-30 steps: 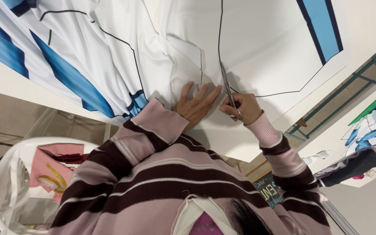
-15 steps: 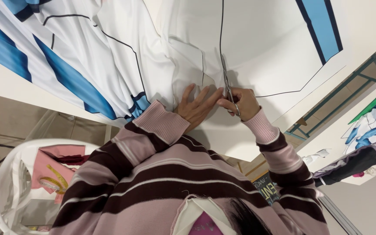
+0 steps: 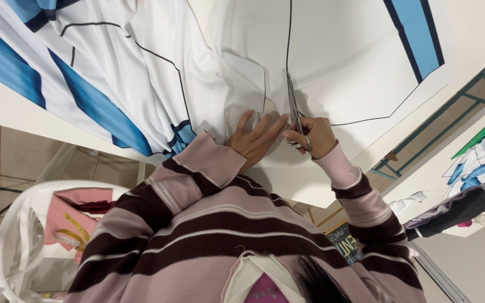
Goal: The person uses scissors to cut a large piece of white fabric with blue stripes laid out on a table. They follow a black outline drawn on the fabric, carefully cutting along the lines to separate the patterned section from the rest of the material.
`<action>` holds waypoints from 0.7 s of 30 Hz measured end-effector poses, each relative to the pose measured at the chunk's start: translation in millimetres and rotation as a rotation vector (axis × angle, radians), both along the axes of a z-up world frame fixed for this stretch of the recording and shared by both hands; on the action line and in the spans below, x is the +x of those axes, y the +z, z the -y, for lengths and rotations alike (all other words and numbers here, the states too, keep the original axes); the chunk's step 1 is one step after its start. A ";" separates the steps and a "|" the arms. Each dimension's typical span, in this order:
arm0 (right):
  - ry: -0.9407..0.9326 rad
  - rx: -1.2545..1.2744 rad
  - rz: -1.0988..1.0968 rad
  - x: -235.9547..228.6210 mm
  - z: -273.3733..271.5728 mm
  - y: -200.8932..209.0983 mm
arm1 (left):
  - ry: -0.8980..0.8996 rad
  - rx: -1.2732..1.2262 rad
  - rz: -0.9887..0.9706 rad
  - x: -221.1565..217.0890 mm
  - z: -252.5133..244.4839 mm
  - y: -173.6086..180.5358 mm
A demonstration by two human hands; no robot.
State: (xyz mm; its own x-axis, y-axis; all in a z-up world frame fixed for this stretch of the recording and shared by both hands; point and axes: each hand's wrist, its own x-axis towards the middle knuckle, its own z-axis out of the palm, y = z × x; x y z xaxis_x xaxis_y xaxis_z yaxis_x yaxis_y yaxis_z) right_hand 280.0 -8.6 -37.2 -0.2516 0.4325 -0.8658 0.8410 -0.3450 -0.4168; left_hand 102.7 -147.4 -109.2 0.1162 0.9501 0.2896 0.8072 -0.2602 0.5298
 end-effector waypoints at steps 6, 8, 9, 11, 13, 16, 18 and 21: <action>-0.008 0.016 -0.065 -10.2 -7.2 -1.5 | 0.003 0.007 -0.014 -1.9 1.1 -0.3; 0.001 0.034 -0.077 -16.0 -10.5 -1.6 | 0.004 0.005 0.013 -4.2 0.5 -0.2; 0.003 0.043 -0.082 -17.9 -11.1 -0.7 | 0.000 -0.002 0.013 -4.1 1.2 -0.3; 0.006 0.052 -0.087 -20.2 -11.9 -0.4 | -0.004 -0.008 0.014 -4.7 2.1 -0.2; -0.014 0.059 -0.110 -21.2 -12.6 -0.9 | -0.026 -0.028 -0.015 -6.4 2.5 1.0; -0.045 0.045 -0.102 -24.1 -11.8 2.0 | -0.032 -0.013 -0.023 -5.9 3.3 -0.4; -0.059 0.039 -0.086 -22.3 -10.1 3.2 | -0.035 -0.008 -0.048 -8.9 2.0 4.9; -0.079 0.024 -0.058 -21.6 -9.2 0.8 | -0.029 -0.002 -0.064 -10.3 1.5 4.4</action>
State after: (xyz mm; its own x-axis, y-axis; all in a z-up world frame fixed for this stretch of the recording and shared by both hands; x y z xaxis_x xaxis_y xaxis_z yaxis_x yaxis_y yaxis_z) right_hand 258.3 0.6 -36.4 -0.2656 0.4734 -0.8398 0.7855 -0.3988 -0.4732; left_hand 92.4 -148.9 -104.8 0.1618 0.9465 0.2791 0.8318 -0.2830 0.4775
